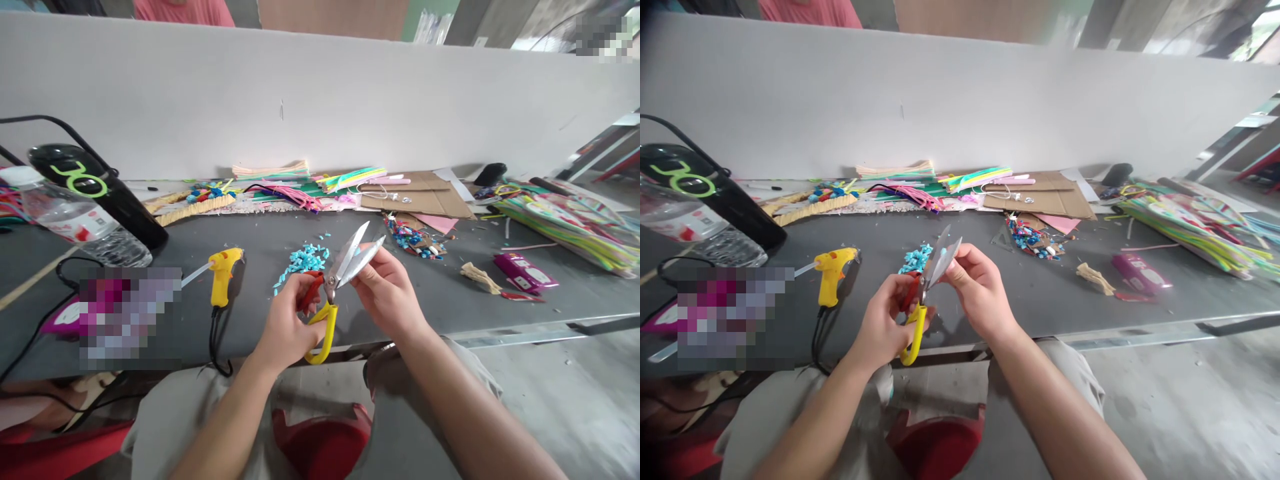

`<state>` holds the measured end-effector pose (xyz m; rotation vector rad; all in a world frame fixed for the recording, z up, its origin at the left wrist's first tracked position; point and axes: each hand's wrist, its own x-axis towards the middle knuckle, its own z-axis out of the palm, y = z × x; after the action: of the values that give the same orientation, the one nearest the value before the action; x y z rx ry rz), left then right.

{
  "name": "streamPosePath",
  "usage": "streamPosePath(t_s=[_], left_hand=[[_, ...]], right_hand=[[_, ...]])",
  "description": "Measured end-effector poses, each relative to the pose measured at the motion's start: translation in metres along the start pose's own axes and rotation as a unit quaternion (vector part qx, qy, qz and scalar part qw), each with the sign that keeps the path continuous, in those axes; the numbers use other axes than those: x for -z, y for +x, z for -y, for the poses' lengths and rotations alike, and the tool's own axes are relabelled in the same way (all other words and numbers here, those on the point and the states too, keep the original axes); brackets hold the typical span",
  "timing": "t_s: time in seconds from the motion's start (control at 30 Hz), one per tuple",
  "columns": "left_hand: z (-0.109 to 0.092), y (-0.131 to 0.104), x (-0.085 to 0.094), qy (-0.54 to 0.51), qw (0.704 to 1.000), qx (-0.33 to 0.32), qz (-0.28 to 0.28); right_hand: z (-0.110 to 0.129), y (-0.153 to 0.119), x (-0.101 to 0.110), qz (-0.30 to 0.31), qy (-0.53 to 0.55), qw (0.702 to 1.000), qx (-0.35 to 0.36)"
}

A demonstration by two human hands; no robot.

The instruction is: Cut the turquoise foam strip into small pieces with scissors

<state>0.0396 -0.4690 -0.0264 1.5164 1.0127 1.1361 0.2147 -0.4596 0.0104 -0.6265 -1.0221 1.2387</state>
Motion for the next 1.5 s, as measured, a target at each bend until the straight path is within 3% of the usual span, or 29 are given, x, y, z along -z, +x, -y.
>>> streamPosePath(t_s=[0.17,0.37,0.6,0.73,0.93,1.2,1.5], left_hand=[[-0.001,0.000,-0.001,-0.004,1.000,-0.003,-0.017],[-0.016,0.005,0.003,-0.076,0.996,0.013,-0.042],[-0.018,0.008,0.009,-0.081,0.993,-0.009,-0.080],[-0.017,0.010,0.008,-0.093,0.992,-0.004,-0.088],[-0.014,0.009,0.012,-0.122,0.989,-0.015,-0.079],[-0.019,0.010,0.006,-0.161,0.984,0.029,-0.066],[-0.016,0.012,0.011,-0.139,0.980,0.017,-0.145]], right_hand=[[0.000,0.000,-0.002,-0.007,0.004,1.000,-0.019],[0.006,0.000,0.001,-0.006,-0.083,0.996,-0.044],[0.014,0.000,0.004,0.157,-0.198,0.956,-0.150],[0.014,-0.002,0.004,0.208,-0.223,0.935,-0.179],[0.013,-0.004,0.002,0.197,-0.223,0.937,-0.183],[0.011,-0.004,0.001,0.194,-0.208,0.940,-0.188],[0.013,-0.002,0.002,0.179,-0.230,0.937,-0.191]])
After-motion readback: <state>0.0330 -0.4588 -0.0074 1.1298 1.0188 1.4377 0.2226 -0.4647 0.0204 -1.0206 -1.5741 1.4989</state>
